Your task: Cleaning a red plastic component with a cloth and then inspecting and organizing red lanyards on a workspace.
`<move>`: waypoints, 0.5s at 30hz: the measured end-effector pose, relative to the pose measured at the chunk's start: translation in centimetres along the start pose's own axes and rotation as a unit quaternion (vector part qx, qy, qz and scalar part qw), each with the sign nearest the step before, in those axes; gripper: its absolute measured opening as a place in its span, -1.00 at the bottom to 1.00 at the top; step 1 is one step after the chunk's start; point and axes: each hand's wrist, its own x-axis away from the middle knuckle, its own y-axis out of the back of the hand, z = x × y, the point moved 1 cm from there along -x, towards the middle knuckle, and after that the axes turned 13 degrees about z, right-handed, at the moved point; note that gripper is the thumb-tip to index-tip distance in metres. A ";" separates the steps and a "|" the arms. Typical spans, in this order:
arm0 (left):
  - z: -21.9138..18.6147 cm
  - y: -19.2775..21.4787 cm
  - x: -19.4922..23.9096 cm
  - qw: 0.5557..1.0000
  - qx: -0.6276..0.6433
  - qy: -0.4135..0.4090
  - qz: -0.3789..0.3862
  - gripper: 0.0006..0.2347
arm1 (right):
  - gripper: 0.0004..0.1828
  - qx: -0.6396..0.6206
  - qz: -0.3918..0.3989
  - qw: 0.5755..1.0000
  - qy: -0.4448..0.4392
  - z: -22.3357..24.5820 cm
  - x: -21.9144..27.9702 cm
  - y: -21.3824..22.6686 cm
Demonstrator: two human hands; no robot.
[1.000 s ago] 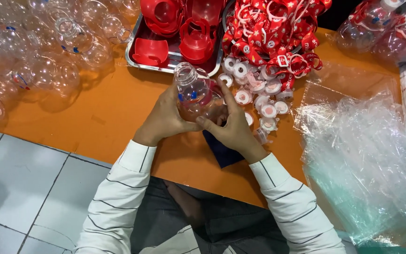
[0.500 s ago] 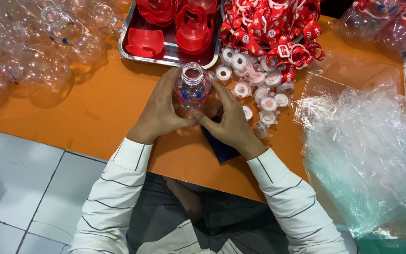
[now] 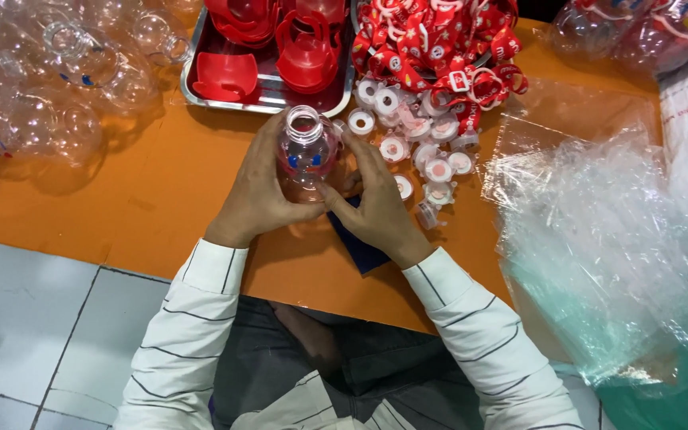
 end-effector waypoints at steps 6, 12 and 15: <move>0.8 0.0 0.1 0.999 0.033 -0.025 -0.029 0.08 | -0.42 0.017 -0.041 0.999 0.019 -0.3 0.1 0.3; 2.2 -0.1 0.2 0.996 0.026 -0.042 -0.071 -0.12 | -0.62 0.024 -0.079 0.996 0.037 -0.3 0.2 0.5; 1.9 0.8 0.0 0.993 -0.015 -0.045 -0.105 -0.17 | -0.70 0.019 -0.089 0.995 0.040 0.3 0.3 1.8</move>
